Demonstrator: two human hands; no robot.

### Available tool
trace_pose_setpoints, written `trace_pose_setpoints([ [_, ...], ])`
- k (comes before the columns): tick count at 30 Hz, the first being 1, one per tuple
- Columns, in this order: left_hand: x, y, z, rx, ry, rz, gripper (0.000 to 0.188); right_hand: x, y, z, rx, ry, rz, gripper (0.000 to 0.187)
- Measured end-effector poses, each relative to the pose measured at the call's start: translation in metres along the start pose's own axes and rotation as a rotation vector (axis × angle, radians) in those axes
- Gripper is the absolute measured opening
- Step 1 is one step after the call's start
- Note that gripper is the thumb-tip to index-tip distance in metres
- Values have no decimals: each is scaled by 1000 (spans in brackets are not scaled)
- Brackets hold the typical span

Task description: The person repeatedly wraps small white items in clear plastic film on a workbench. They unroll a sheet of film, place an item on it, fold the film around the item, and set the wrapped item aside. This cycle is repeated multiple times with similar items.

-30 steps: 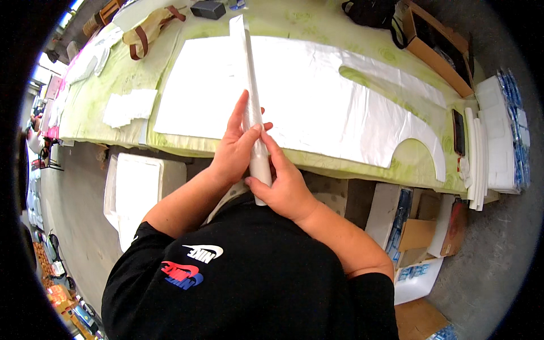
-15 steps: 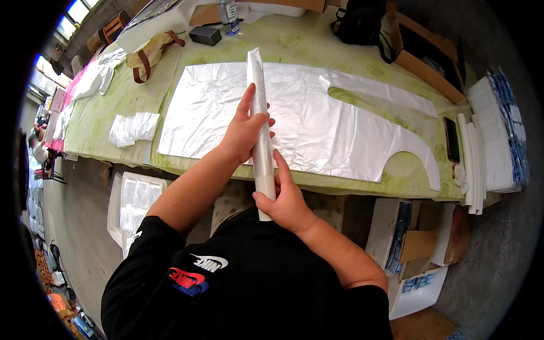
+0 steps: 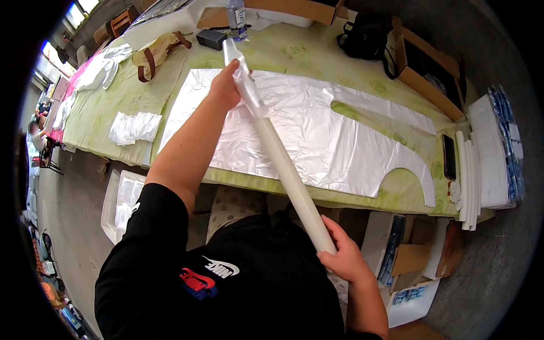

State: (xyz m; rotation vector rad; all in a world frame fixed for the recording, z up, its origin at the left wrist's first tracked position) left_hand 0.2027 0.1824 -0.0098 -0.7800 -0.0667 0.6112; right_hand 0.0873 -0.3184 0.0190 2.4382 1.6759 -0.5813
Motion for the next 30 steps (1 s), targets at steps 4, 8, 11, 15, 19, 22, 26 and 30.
trace_pose_setpoints([
  [4,-37,-11,-22,252,260,-82,51,-19,18,-14,-150,55,149,78],
  [8,-109,-29,-44,430,337,-167,51,27,41,-68,-699,193,298,70],
  [11,-137,-27,-47,467,398,-183,51,75,47,-99,-964,163,309,67],
  [15,-170,-30,-46,503,457,-196,48,125,57,-103,-1181,119,271,68],
  [19,-205,-15,-54,750,550,-363,41,138,68,-102,-1227,80,305,71],
  [22,-237,-14,-70,542,652,-378,40,137,88,-101,-1237,56,386,71],
  [26,-258,-13,-81,331,690,-359,40,134,88,-105,-1420,104,517,72],
  [30,-273,-14,-88,227,680,-369,40,125,18,-120,-1471,520,405,75],
])
Point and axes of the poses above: each hand's wrist, its own x-axis towards the middle knuckle, its own y-axis out of the back of the hand, z = x × y, the point moved 8 cm from there along x, towards the middle knuckle, and after that the axes turned 13 degrees about -z, right-handed, at the moved point
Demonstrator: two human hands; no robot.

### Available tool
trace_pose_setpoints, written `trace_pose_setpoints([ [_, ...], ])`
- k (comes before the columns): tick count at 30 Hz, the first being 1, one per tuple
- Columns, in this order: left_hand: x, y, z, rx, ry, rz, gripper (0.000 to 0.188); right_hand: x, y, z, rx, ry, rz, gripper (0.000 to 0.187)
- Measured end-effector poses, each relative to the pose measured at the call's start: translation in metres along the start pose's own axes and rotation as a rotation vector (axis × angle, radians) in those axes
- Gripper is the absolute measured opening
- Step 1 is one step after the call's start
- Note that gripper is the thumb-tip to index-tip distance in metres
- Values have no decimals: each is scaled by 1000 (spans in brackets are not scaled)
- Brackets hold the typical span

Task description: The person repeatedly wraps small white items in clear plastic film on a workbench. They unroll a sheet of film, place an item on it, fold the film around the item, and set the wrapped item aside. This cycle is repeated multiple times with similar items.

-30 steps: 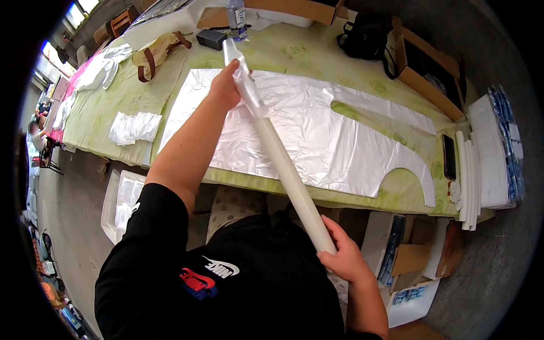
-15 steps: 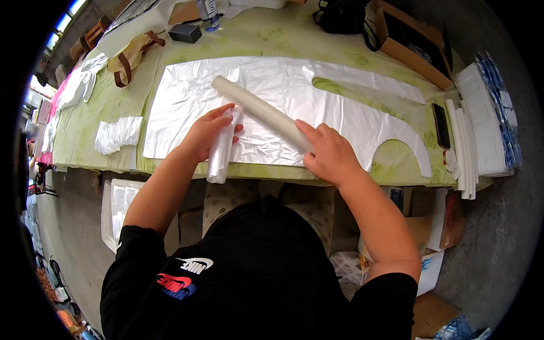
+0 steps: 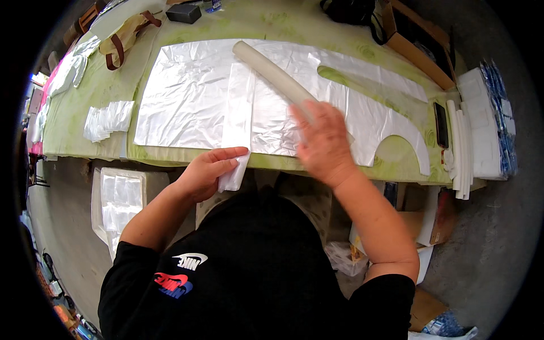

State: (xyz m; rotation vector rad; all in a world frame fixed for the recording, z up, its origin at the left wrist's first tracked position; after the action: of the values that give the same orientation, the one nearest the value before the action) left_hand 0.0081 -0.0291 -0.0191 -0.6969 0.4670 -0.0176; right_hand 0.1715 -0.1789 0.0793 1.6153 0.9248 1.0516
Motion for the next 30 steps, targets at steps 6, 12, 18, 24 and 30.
trace_pose_setpoints([
  [6,-14,-26,-10,-67,59,-110,52,19,-33,-70,318,238,-44,45],
  [12,-53,-5,38,809,-30,-78,76,24,-44,-61,528,192,-25,19],
  [18,-39,-28,79,1667,-593,225,70,26,-49,-71,584,178,2,15],
  [24,-22,-5,65,1508,-494,352,64,32,-60,-58,822,-324,-363,23],
  [30,-19,2,64,1373,-512,445,69,47,-78,-37,783,-501,-353,30],
])
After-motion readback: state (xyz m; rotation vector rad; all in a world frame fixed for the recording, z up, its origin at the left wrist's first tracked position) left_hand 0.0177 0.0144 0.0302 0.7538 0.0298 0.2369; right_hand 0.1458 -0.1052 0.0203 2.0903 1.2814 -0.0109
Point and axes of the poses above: each hand's wrist, its own x-axis towards the middle knuckle, its own y-axis out of the back of the hand, z = x × y, the point moved 8 cm from there along x, towards the middle knuckle, and after that the axes turned 13 degrees about -z, right-handed, at the moved point
